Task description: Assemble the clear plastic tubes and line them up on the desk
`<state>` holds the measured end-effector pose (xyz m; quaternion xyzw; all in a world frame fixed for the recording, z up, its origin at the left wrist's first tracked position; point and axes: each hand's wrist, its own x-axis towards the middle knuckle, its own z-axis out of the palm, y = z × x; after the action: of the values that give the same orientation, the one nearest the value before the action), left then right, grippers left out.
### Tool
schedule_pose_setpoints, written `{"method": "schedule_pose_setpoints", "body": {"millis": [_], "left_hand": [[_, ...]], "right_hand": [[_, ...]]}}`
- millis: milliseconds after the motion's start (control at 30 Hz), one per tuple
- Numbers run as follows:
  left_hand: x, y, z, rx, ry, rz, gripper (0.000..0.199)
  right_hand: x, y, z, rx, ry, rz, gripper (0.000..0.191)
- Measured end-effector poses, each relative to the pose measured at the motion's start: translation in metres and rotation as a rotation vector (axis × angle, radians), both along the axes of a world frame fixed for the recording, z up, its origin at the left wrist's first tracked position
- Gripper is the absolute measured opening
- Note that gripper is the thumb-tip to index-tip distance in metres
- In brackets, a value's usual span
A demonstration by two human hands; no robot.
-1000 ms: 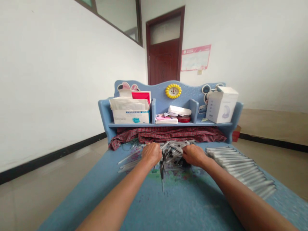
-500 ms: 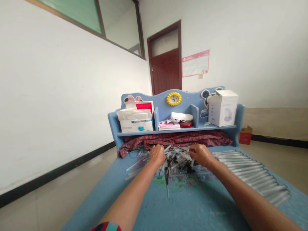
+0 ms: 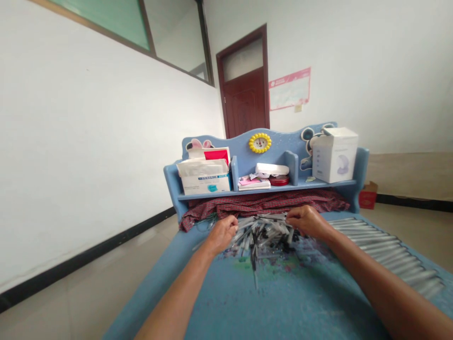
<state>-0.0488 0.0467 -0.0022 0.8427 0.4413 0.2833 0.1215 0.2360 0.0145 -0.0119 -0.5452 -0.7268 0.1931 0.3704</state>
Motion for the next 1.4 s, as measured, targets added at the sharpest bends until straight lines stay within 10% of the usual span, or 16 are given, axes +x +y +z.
{"method": "schedule_pose_setpoints", "body": {"millis": [1400], "left_hand": [[-0.001, -0.024, 0.021, -0.746, -0.070, -0.254, 0.015]], "right_hand": [[0.011, -0.010, 0.007, -0.216, 0.225, 0.290, 0.017]]}}
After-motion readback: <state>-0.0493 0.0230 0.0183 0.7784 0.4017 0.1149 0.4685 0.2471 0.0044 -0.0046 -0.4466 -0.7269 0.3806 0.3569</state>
